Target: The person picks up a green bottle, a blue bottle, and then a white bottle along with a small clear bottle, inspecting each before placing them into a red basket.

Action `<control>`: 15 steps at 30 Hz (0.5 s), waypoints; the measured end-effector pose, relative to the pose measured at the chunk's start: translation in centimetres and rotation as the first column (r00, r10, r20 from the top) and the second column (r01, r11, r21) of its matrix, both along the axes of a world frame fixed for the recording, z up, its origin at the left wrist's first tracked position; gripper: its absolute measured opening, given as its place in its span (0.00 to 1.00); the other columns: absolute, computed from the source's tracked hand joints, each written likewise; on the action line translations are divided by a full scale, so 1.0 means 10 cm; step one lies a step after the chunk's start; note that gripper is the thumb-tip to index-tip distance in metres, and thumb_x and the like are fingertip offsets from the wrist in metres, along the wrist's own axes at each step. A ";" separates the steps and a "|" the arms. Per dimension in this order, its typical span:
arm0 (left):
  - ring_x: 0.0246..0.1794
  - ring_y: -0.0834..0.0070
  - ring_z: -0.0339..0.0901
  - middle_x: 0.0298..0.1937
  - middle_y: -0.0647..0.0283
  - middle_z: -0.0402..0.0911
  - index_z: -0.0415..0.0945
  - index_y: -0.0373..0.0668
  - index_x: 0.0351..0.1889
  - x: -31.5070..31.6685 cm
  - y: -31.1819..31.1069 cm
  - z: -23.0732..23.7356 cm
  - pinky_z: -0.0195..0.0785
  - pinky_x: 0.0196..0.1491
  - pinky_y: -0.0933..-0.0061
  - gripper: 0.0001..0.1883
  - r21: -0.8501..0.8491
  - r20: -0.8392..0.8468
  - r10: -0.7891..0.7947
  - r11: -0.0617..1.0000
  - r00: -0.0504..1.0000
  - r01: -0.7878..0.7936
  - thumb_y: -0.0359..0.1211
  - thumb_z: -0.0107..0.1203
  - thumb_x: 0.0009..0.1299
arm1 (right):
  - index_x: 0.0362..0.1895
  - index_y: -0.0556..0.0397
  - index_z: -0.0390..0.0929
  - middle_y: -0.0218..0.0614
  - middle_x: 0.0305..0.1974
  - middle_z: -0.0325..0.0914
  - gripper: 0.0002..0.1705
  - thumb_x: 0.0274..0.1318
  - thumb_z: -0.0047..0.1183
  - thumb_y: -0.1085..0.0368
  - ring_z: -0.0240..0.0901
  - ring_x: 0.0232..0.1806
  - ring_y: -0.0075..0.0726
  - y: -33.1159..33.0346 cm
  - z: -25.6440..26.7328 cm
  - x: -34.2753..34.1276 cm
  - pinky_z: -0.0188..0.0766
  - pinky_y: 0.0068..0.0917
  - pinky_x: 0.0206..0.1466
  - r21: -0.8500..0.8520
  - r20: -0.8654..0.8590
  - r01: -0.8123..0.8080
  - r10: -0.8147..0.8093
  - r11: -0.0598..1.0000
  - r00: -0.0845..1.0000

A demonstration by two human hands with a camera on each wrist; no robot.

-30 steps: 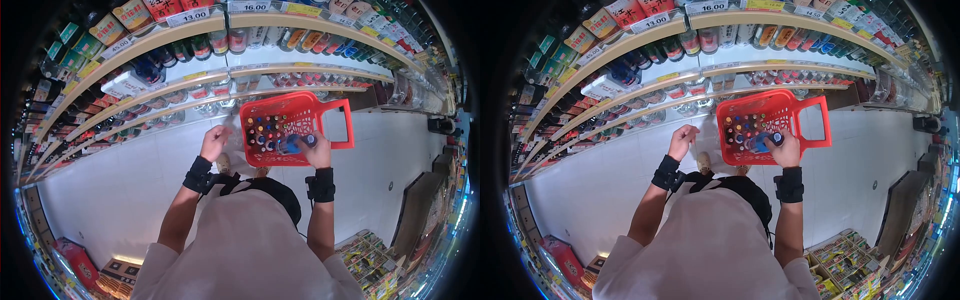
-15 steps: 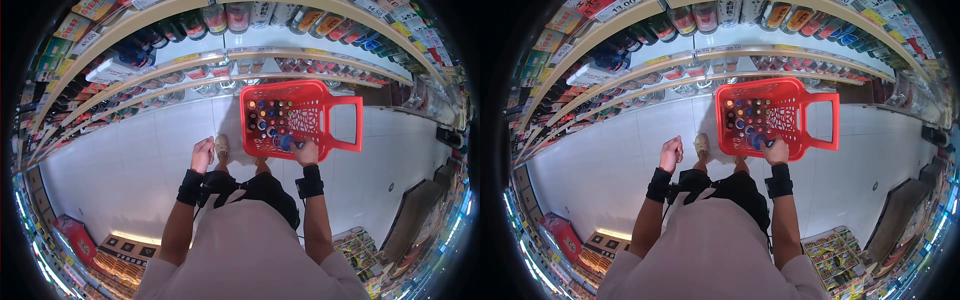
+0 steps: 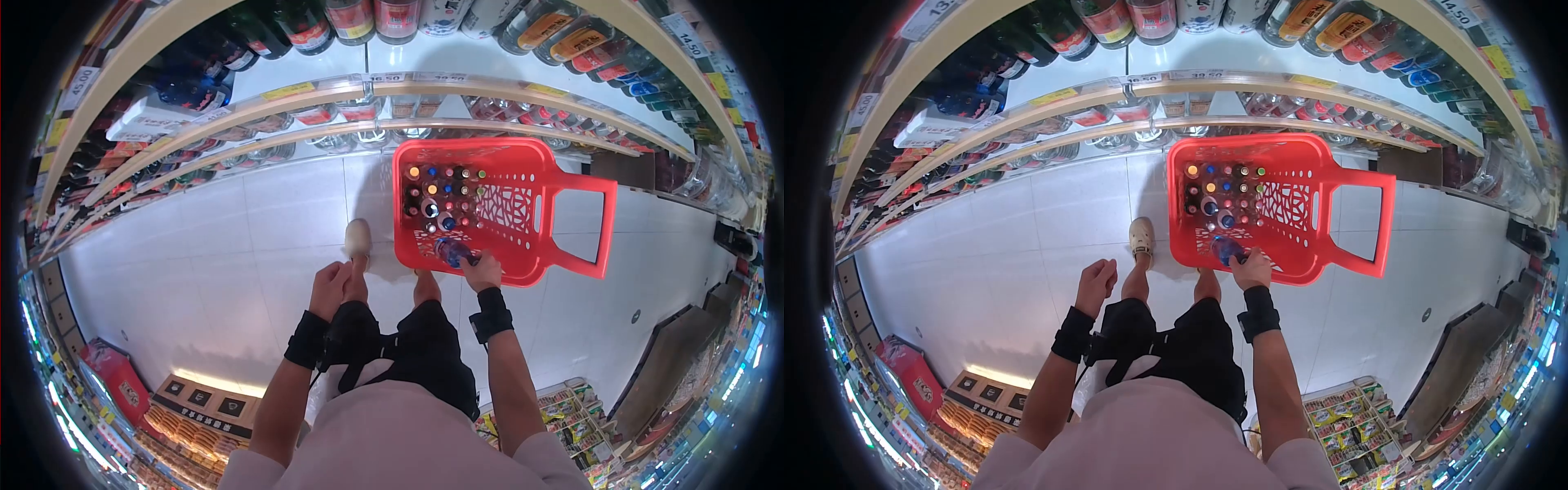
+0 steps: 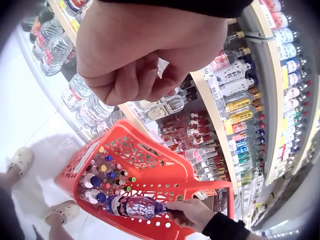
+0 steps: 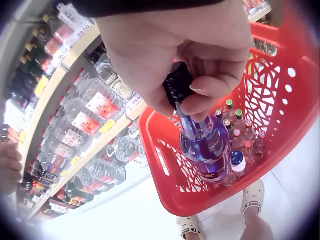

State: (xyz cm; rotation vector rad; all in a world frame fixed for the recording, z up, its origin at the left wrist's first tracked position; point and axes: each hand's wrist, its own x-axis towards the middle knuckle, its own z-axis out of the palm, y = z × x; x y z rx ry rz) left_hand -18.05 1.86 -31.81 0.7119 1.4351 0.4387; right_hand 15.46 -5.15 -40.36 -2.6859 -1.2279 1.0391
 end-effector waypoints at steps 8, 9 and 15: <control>0.15 0.90 0.54 0.18 0.76 0.63 0.68 0.45 0.22 -0.16 -0.25 -0.44 0.45 0.18 0.84 0.17 -0.045 -0.077 0.002 0.999 0.997 -0.005 0.40 0.51 0.74 | 0.35 0.60 0.77 0.52 0.34 0.81 0.27 0.44 0.63 0.48 0.80 0.40 0.54 0.14 -0.89 -0.22 0.75 0.45 0.46 -0.113 0.011 -0.055 0.056 0.992 0.998; 0.16 0.90 0.54 0.18 0.76 0.63 0.68 0.45 0.22 -0.18 -0.27 -0.48 0.45 0.18 0.84 0.17 -0.048 -0.088 0.012 0.999 0.996 -0.016 0.40 0.50 0.74 | 0.36 0.60 0.77 0.53 0.35 0.81 0.27 0.44 0.62 0.48 0.80 0.41 0.54 0.17 -0.99 -0.26 0.75 0.45 0.46 -0.136 0.004 -0.053 0.054 0.989 0.999; 0.18 0.91 0.58 0.19 0.75 0.65 0.70 0.43 0.24 -0.19 -0.27 -0.68 0.48 0.20 0.84 0.15 -0.186 -0.028 0.048 0.981 0.998 -0.053 0.36 0.50 0.74 | 0.41 0.60 0.79 0.53 0.39 0.81 0.29 0.43 0.59 0.47 0.79 0.43 0.56 0.31 -1.60 -0.48 0.75 0.44 0.49 -0.290 -0.049 -0.036 0.023 0.956 0.999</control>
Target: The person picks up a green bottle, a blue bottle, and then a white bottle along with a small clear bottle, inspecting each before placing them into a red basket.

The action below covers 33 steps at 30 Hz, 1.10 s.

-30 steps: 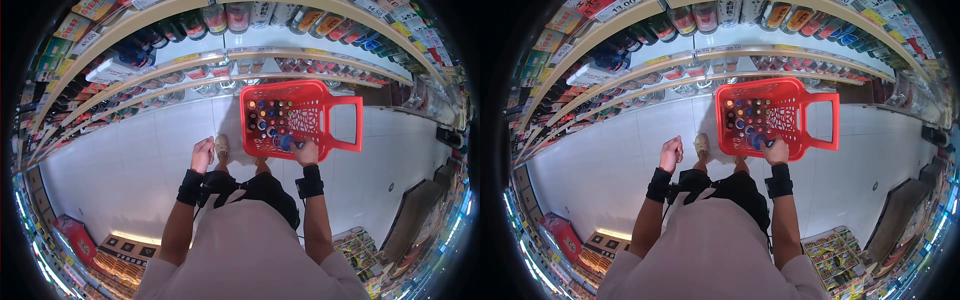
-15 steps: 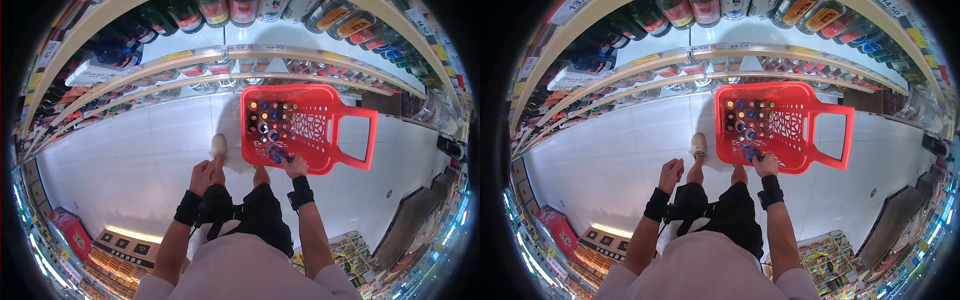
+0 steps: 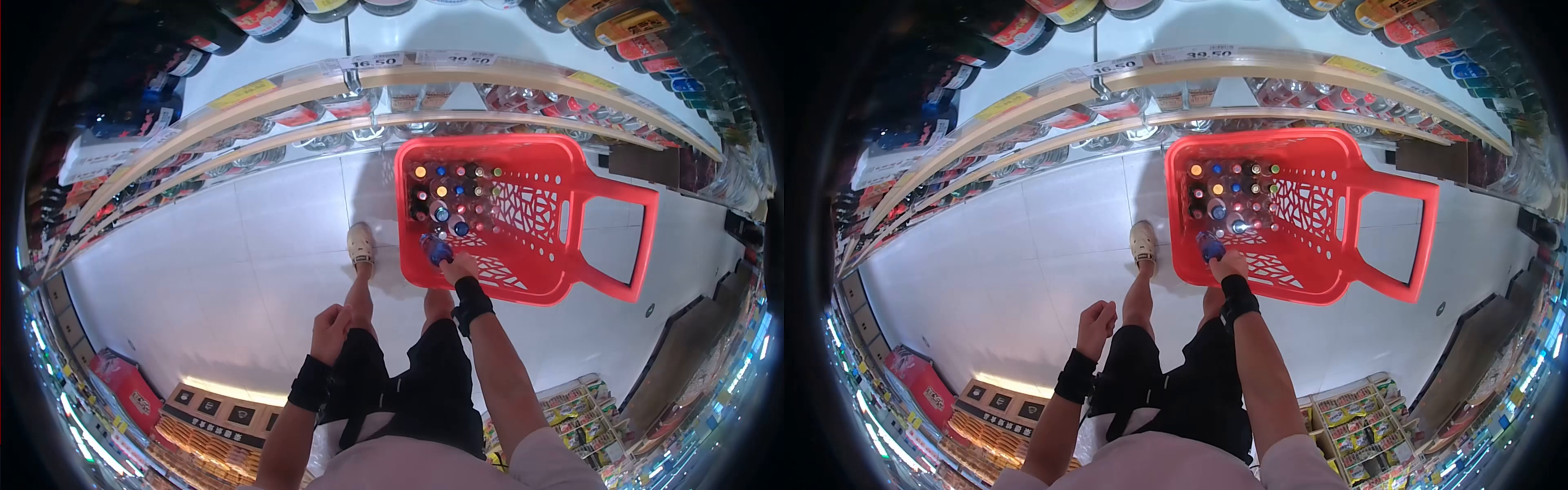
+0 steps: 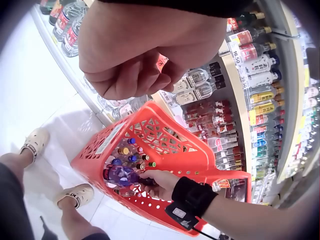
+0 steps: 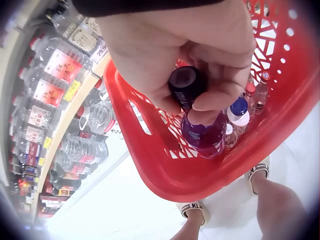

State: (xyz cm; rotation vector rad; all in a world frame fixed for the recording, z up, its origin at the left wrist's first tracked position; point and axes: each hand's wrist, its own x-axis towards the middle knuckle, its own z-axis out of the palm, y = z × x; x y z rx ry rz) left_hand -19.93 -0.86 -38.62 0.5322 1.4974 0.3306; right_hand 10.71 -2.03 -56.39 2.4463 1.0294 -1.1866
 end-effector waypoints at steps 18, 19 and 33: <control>0.18 0.90 0.58 0.19 0.75 0.66 0.73 0.39 0.30 -0.35 -0.01 -0.47 0.49 0.21 0.83 0.07 -0.052 0.064 0.070 0.996 0.995 -0.067 0.29 0.53 0.71 | 0.47 0.60 0.77 0.51 0.42 0.81 0.28 0.51 0.52 0.49 0.80 0.43 0.45 0.21 -1.50 -0.21 0.75 0.36 0.49 -0.286 -0.228 0.055 -0.124 0.957 0.966; 0.18 0.90 0.58 0.19 0.75 0.66 0.73 0.39 0.30 -0.37 -0.02 -0.49 0.49 0.21 0.83 0.07 -0.039 0.044 0.045 0.998 0.998 -0.043 0.29 0.53 0.71 | 0.47 0.61 0.77 0.50 0.39 0.82 0.28 0.52 0.51 0.50 0.81 0.40 0.44 0.27 -1.46 -0.21 0.76 0.36 0.47 -0.312 -0.257 0.080 -0.165 0.947 0.952; 0.19 0.89 0.58 0.20 0.74 0.67 0.72 0.38 0.31 -0.41 0.03 -0.79 0.48 0.22 0.84 0.06 -0.073 0.100 0.032 0.997 0.994 -0.024 0.27 0.52 0.71 | 0.25 0.57 0.80 0.40 0.19 0.80 0.18 0.50 0.50 0.53 0.80 0.22 0.36 0.26 -2.39 -0.26 0.77 0.33 0.30 -0.334 -0.256 0.140 -0.232 0.932 0.938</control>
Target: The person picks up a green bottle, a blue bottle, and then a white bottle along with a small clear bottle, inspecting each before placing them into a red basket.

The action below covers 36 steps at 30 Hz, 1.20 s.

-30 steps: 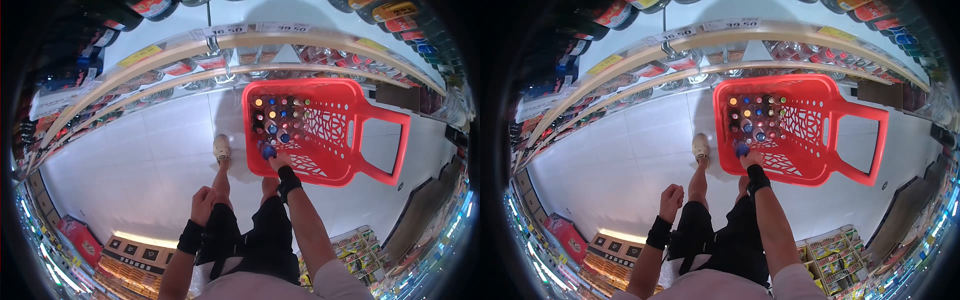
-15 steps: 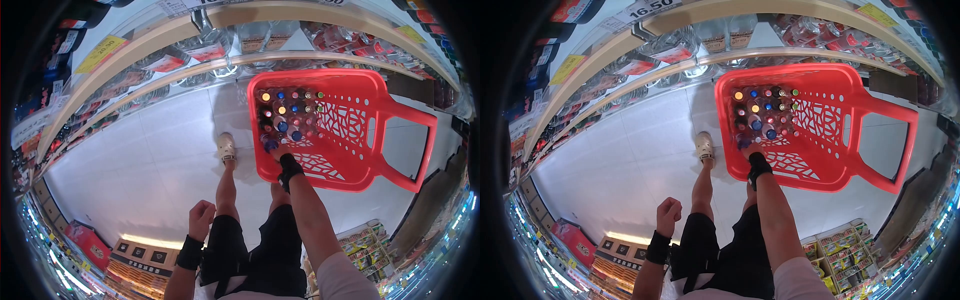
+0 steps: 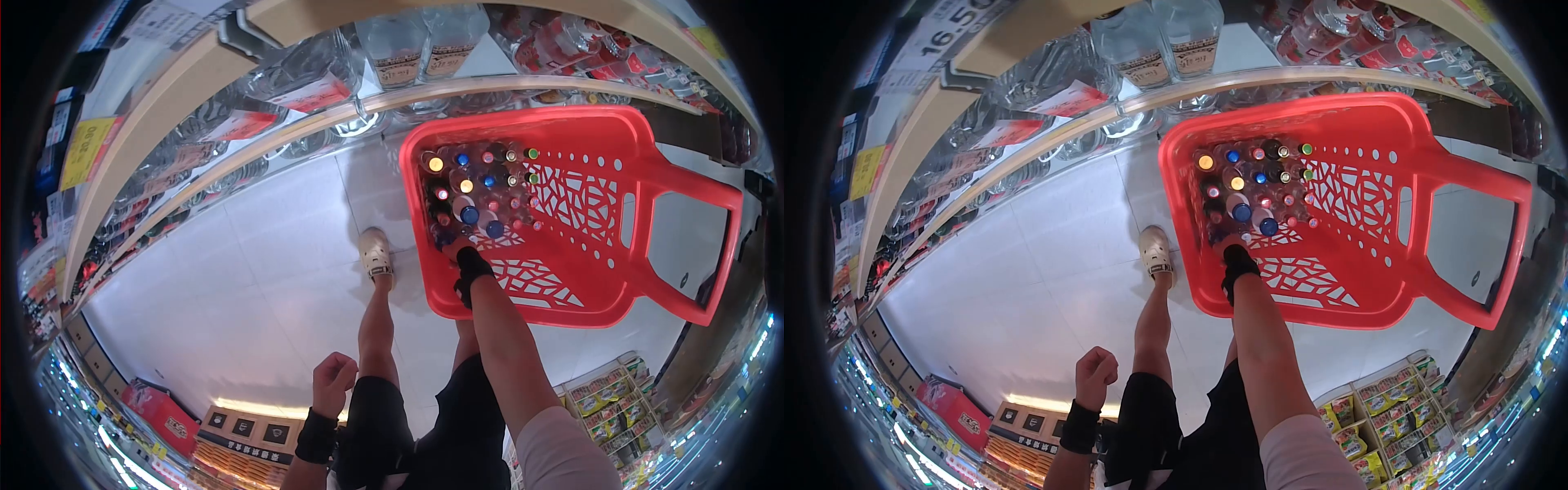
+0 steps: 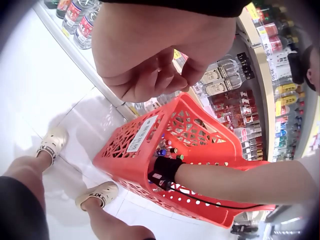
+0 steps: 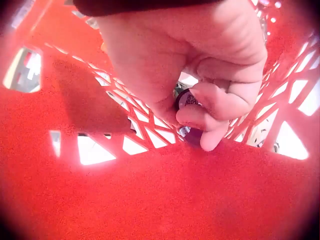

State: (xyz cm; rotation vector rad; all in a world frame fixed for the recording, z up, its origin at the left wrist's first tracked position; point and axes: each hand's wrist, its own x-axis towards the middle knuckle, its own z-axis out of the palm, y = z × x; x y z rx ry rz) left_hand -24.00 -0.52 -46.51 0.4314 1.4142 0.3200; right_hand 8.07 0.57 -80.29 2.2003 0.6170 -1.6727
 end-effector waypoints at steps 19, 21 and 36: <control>0.21 0.88 0.61 0.22 0.71 0.69 0.72 0.38 0.31 0.21 0.02 -0.30 0.51 0.25 0.84 0.06 -0.076 0.014 -0.001 0.997 1.000 0.002 0.28 0.52 0.71 | 0.34 0.63 0.80 0.40 0.23 0.82 0.20 0.54 0.52 0.55 0.81 0.22 0.36 -0.02 -0.67 -0.06 0.78 0.31 0.29 0.099 0.037 -0.122 0.119 0.988 0.992; 0.20 0.88 0.61 0.22 0.71 0.70 0.72 0.38 0.31 0.19 0.02 -0.31 0.51 0.24 0.84 0.06 -0.066 0.002 -0.017 0.998 1.000 0.017 0.28 0.52 0.72 | 0.35 0.62 0.79 0.40 0.25 0.82 0.19 0.53 0.53 0.55 0.81 0.25 0.36 -0.03 -0.66 -0.05 0.78 0.32 0.29 0.126 0.026 -0.157 0.155 0.979 0.988; 0.18 0.82 0.53 0.17 0.70 0.60 0.62 0.44 0.23 0.61 0.17 0.23 0.46 0.23 0.77 0.12 0.148 0.243 0.089 0.981 0.966 -0.128 0.29 0.48 0.71 | 0.31 0.58 0.82 0.50 0.31 0.82 0.22 0.50 0.49 0.50 0.81 0.35 0.46 -0.01 0.75 0.49 0.76 0.40 0.41 0.399 -0.053 0.045 -0.026 0.916 0.998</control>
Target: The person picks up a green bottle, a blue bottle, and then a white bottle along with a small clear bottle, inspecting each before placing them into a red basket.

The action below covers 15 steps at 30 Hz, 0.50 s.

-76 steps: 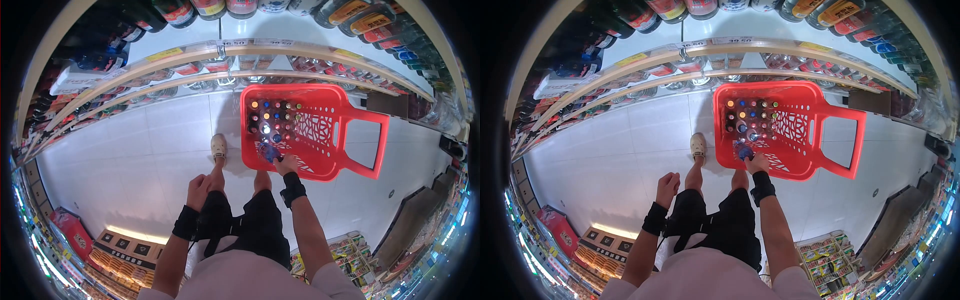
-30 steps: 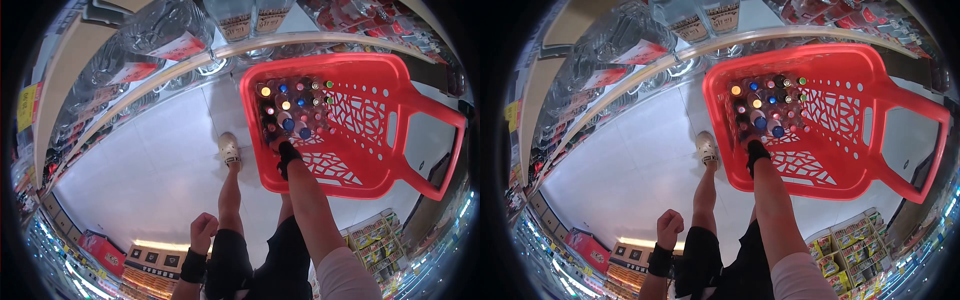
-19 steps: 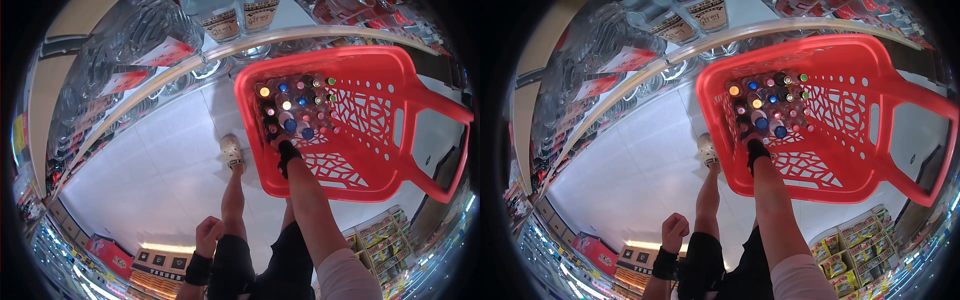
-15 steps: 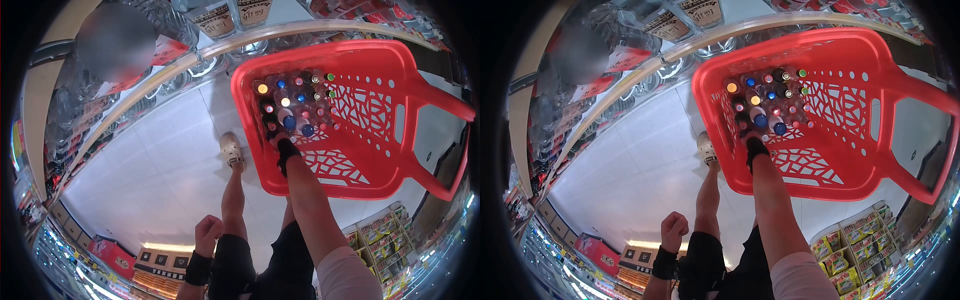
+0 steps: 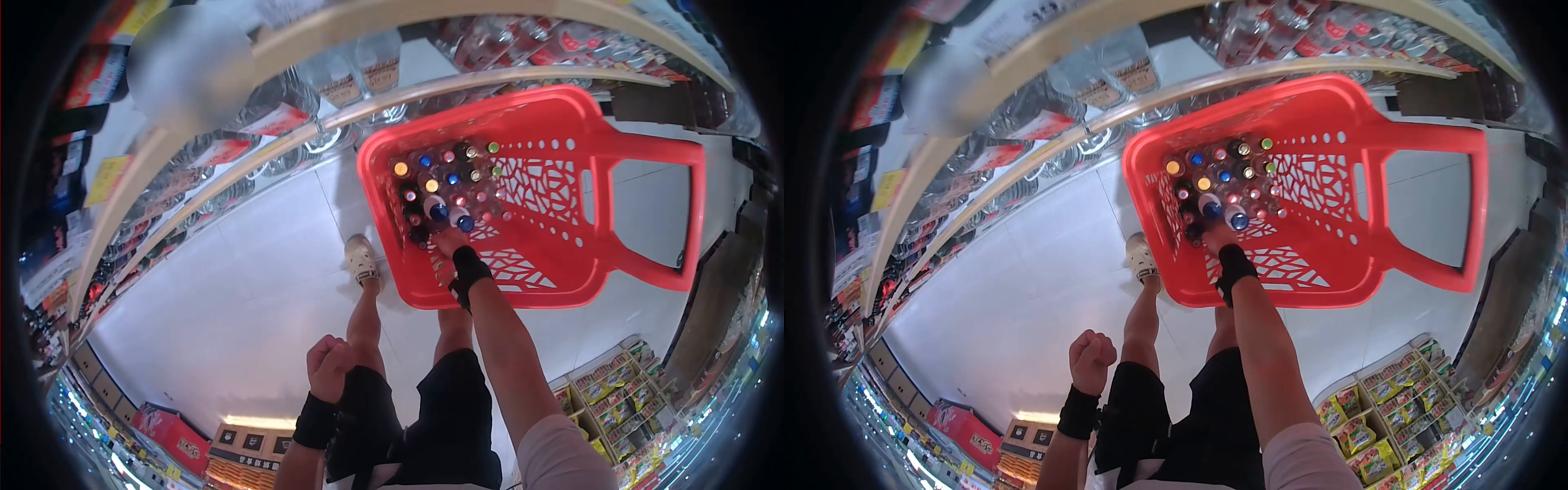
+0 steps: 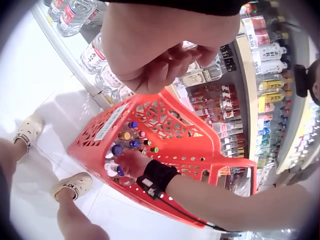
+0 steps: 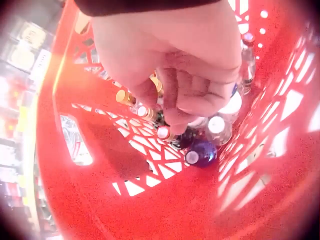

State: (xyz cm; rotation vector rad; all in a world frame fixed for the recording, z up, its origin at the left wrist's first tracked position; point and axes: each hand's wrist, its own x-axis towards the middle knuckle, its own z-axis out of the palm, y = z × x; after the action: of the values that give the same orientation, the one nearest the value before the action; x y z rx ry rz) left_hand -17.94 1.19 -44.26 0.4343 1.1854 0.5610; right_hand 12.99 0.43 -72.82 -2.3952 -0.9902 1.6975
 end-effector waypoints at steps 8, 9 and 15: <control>0.13 0.79 0.41 0.12 0.72 0.45 0.48 0.48 0.15 0.23 0.22 0.80 0.37 0.20 0.73 0.20 0.132 0.353 0.067 0.984 0.933 -0.121 0.34 0.44 0.67 | 0.25 0.58 0.80 0.40 0.22 0.80 0.19 0.56 0.52 0.54 0.76 0.18 0.35 -0.70 1.28 0.68 0.72 0.32 0.23 -0.154 -0.147 0.547 -0.566 0.823 0.811; 0.13 0.79 0.40 0.12 0.73 0.44 0.48 0.49 0.14 0.24 0.24 0.88 0.36 0.19 0.73 0.20 0.155 0.396 0.045 0.981 0.917 -0.115 0.35 0.43 0.67 | 0.24 0.57 0.80 0.38 0.19 0.78 0.19 0.56 0.52 0.55 0.74 0.16 0.31 -0.83 1.35 0.78 0.71 0.30 0.21 -0.155 -0.171 0.608 -0.628 0.778 0.759; 0.10 0.81 0.38 0.11 0.74 0.43 0.48 0.51 0.14 0.92 0.51 1.51 0.34 0.17 0.74 0.22 0.189 0.524 -0.022 0.978 0.852 -0.090 0.37 0.42 0.70 | 0.18 0.54 0.75 0.33 0.11 0.68 0.22 0.56 0.51 0.51 0.63 0.10 0.31 -1.06 2.11 1.37 0.59 0.33 0.16 -0.012 -0.088 0.642 -0.640 0.767 0.763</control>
State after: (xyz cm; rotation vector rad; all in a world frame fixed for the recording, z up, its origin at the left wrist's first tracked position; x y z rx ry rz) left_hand -8.76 6.31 -29.20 0.4018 0.6092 0.7813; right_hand 26.66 -10.14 -51.72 -2.2328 -0.1113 1.4794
